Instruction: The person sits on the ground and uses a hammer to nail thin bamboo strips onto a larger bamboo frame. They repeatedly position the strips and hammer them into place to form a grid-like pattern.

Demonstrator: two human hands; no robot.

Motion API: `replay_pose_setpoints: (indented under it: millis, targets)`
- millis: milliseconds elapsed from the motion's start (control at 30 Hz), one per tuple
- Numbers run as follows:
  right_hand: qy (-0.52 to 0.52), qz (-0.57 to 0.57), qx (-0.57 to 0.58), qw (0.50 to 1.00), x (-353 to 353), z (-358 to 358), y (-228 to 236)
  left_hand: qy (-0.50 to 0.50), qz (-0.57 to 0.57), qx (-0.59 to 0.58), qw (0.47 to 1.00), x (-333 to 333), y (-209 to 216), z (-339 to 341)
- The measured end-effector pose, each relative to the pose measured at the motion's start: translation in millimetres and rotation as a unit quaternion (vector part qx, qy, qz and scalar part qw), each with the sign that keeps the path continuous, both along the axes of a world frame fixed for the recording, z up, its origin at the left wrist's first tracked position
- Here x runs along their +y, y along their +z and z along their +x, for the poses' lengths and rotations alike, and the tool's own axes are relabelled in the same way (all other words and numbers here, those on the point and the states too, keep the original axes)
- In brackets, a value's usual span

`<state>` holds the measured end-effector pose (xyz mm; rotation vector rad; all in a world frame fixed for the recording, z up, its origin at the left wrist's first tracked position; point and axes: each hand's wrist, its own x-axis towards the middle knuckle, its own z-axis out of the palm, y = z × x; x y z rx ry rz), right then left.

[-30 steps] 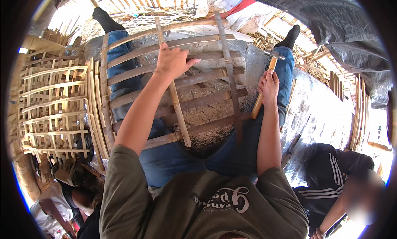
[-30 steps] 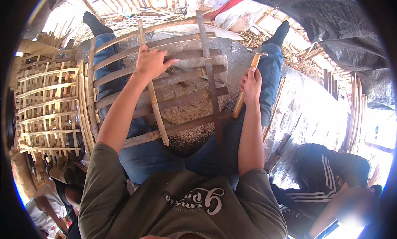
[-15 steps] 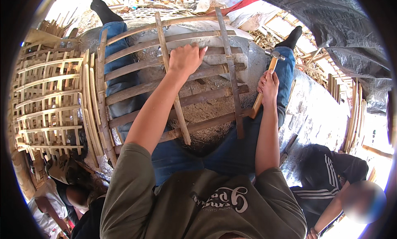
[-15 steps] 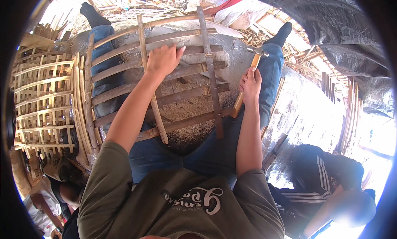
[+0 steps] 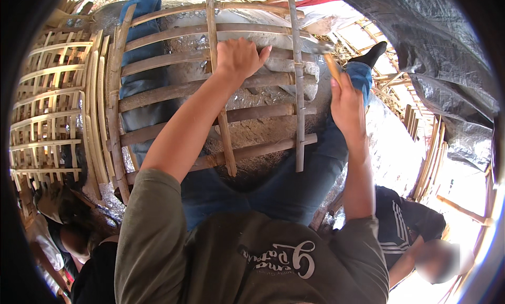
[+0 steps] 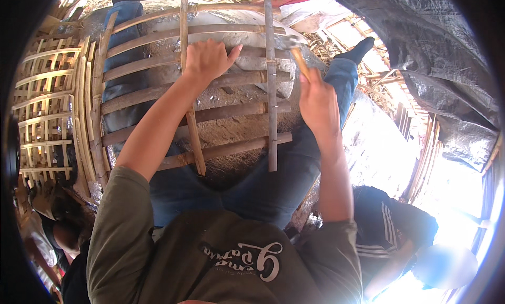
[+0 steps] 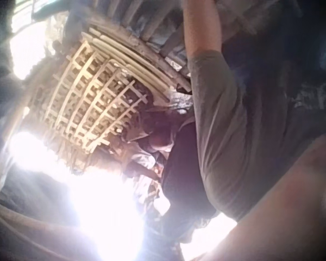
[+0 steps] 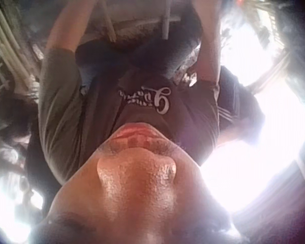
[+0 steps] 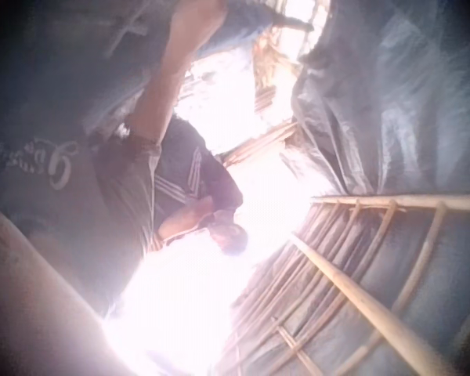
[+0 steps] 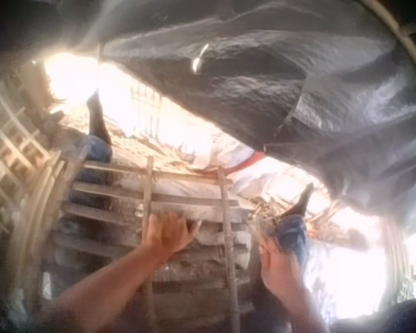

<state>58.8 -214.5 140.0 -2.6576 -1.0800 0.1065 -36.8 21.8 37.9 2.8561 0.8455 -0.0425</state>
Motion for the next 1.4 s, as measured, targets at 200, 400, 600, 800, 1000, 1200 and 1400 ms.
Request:
replay_pose_setpoints:
  millis: [200, 400, 600, 800, 1000, 1200, 1400]
  targets:
    - [0.154, -0.206, -0.137, 0.957, 49.2, -3.4, 31.2, -0.01, -0.006, -0.051, 0.999, 0.4, -13.2, 2.9]
    - [0.178, -0.289, -0.138, 0.931, 67.6, 0.5, 27.7, -0.005, 0.019, -0.091, 0.996, -2.8, -25.3, 9.0]
    - [0.185, -0.3, -0.145, 0.925, 71.2, -8.6, 30.3, -0.011, 0.04, -0.105, 0.994, -4.3, -30.4, 7.0]
    - [0.176, -0.264, -0.144, 0.937, 73.9, -17.8, 30.5, -0.002, 0.022, -0.109, 0.994, -6.2, -31.7, 4.2]
    - [0.116, -0.244, -0.153, 0.951, 66.0, -19.8, 29.9, -0.004, 0.041, -0.098, 0.994, -5.7, -30.7, 5.0]
    - [0.096, -0.287, -0.122, 0.945, 62.6, -11.4, 30.7, -0.002, 0.03, -0.099, 0.995, -4.7, -28.5, 5.9]
    - [0.066, -0.237, -0.122, 0.962, 44.6, -9.4, 13.1, -0.022, 0.023, -0.105, 0.994, -4.1, -28.2, 7.8]
